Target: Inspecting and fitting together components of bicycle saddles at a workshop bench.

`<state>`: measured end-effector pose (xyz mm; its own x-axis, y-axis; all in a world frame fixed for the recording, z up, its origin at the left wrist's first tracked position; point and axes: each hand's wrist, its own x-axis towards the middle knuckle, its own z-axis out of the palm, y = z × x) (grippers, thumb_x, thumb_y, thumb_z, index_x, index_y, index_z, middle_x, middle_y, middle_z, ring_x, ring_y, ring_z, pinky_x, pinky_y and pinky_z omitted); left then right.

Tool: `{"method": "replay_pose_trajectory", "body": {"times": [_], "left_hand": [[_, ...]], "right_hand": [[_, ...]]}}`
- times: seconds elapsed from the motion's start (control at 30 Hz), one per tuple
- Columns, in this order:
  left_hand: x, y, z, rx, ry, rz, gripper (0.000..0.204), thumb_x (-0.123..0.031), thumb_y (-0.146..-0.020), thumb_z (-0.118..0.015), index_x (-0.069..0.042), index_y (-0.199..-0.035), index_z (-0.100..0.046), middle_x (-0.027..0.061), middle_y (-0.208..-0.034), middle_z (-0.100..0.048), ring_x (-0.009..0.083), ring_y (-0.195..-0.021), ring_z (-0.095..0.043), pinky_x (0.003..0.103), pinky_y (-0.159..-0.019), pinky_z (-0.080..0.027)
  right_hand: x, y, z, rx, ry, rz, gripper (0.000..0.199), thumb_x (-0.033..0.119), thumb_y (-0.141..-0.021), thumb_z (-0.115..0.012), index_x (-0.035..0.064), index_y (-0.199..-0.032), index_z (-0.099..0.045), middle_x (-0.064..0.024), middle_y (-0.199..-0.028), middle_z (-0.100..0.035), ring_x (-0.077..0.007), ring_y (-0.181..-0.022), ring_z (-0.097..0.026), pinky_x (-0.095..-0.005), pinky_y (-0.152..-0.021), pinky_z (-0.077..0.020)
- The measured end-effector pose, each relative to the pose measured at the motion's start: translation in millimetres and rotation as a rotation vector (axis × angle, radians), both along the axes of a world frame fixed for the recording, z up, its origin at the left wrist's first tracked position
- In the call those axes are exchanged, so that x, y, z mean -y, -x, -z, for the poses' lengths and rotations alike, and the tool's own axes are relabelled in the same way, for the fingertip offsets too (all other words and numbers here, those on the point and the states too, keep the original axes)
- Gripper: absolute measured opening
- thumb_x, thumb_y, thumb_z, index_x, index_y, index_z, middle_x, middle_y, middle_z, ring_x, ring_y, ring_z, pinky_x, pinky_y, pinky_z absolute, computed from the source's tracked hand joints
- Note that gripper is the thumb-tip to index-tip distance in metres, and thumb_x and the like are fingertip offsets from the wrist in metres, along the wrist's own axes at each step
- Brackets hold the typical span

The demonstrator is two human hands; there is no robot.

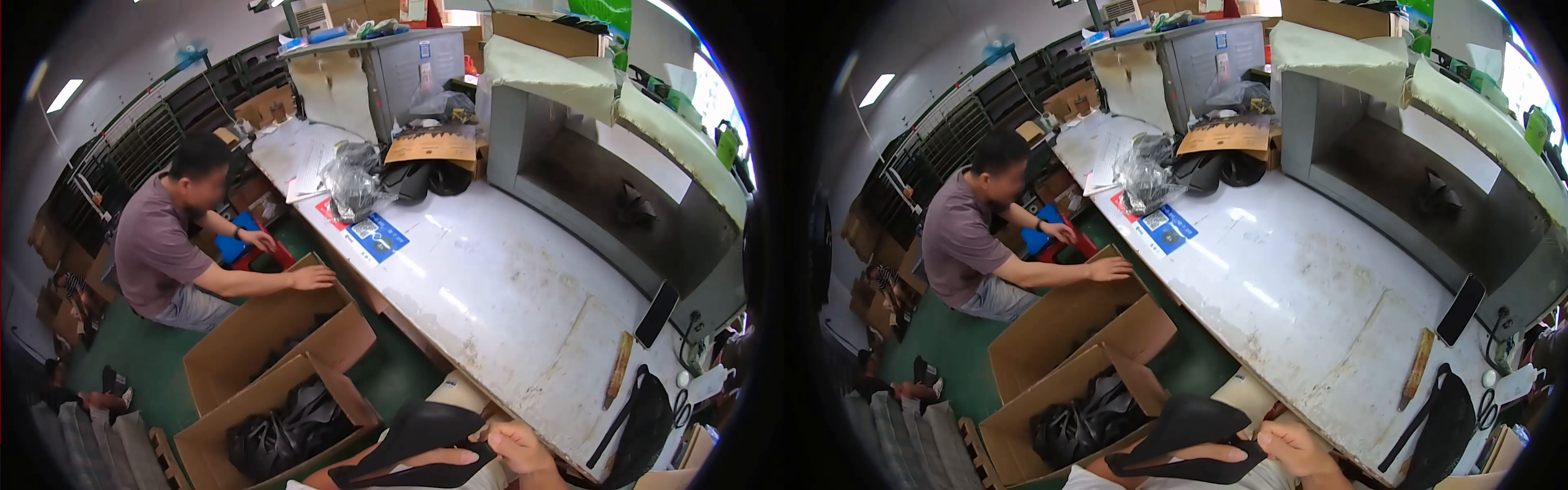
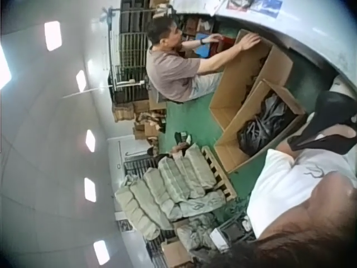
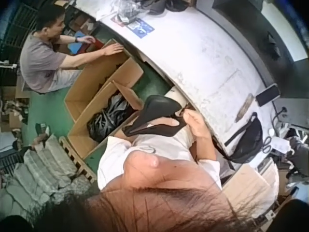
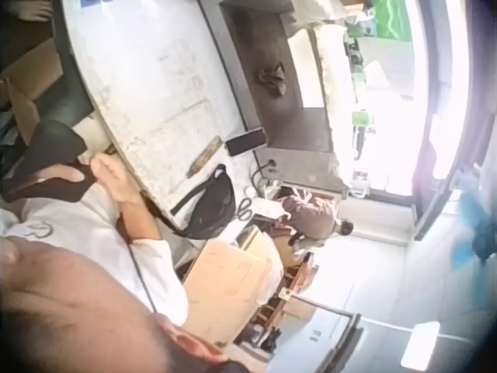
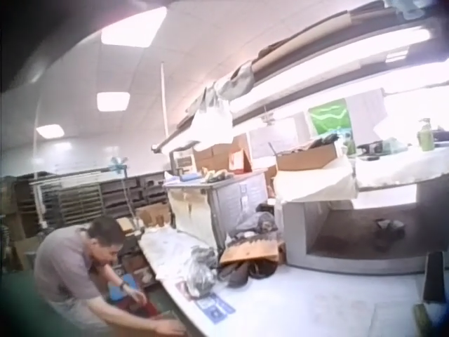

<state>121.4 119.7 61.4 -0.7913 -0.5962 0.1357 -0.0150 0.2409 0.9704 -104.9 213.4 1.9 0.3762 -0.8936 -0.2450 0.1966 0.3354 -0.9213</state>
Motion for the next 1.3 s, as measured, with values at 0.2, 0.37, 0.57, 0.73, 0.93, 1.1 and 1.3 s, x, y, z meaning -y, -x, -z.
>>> {"method": "replay_pose_trajectory", "body": {"times": [0.2,0.37,0.57,0.73,0.93,1.1,1.3], "left_hand": [[5,0,6,-0.033,-0.113,-0.117,0.025,-0.015,-0.083,-0.076,0.001,-0.096,-0.062,0.0056,-0.073,-0.058,0.0118,-0.067,-0.057,0.027,-0.061,-0.045],[-9,1,26,0.022,-0.171,-0.239,0.020,-0.013,-0.085,-0.073,0.001,-0.092,-0.060,0.0079,-0.074,-0.056,0.0135,-0.067,-0.055,0.028,-0.061,-0.044],[3,-5,10,0.066,0.014,-0.223,0.021,-0.015,-0.089,-0.069,-0.002,-0.103,-0.062,0.0098,-0.084,-0.063,0.0174,-0.074,-0.060,0.028,-0.068,-0.048],[-3,-6,2,0.130,-0.245,-0.174,0.024,-0.015,-0.088,-0.070,-0.001,-0.106,-0.064,0.0084,-0.088,-0.066,0.0135,-0.080,-0.063,0.027,-0.071,-0.048],[-21,10,42,-0.215,-1.008,-0.273,0.023,-0.014,-0.088,-0.072,-0.002,-0.106,-0.063,0.0022,-0.088,-0.064,0.0084,-0.080,-0.059,0.024,-0.071,-0.047],[-12,10,35,-0.200,-0.687,-0.352,0.022,-0.014,-0.088,-0.073,-0.002,-0.104,-0.064,0.0011,-0.085,-0.062,0.0080,-0.078,-0.057,0.024,-0.070,-0.047],[-7,8,12,-0.125,-0.063,-0.388,0.020,-0.014,-0.089,-0.071,-0.003,-0.104,-0.063,0.0016,-0.088,-0.062,0.0086,-0.081,-0.058,0.024,-0.071,-0.047]], "right_hand": [[22,-18,-9,0.198,-0.333,0.156,0.029,0.025,-0.100,-0.052,0.0044,-0.080,-0.052,0.0035,-0.070,-0.044,-0.0083,-0.063,-0.037,-0.0233,-0.057,-0.0304],[21,-31,2,0.018,0.290,0.465,0.029,0.025,-0.099,-0.053,0.0006,-0.084,-0.059,-0.0081,-0.083,-0.062,-0.0114,-0.065,-0.052,-0.0272,-0.061,-0.0414],[28,-29,-25,-0.338,0.277,0.347,0.022,0.015,-0.098,-0.053,0.0027,-0.079,-0.053,-0.0020,-0.074,-0.056,-0.0073,-0.064,-0.049,-0.0251,-0.059,-0.0399],[28,-35,-21,-0.108,0.045,0.350,0.027,0.021,-0.100,-0.049,0.0036,-0.079,-0.052,-0.0012,-0.074,-0.055,-0.0062,-0.068,-0.048,-0.0242,-0.061,-0.0398],[20,-55,-9,-0.180,0.209,0.608,0.021,0.022,-0.101,-0.051,0.0039,-0.094,-0.058,0.0024,-0.082,-0.052,-0.0079,-0.075,-0.048,-0.0227,-0.067,-0.0400],[19,-42,1,-0.098,0.249,0.515,0.035,0.029,-0.103,-0.045,0.0019,-0.082,-0.051,-0.0072,-0.087,-0.062,-0.0114,-0.077,-0.055,-0.0272,-0.072,-0.0451],[17,-55,-12,0.087,-0.019,0.578,0.022,0.020,-0.102,-0.049,0.0016,-0.098,-0.060,-0.0003,-0.086,-0.055,-0.0093,-0.080,-0.051,-0.0241,-0.071,-0.0427]]}}
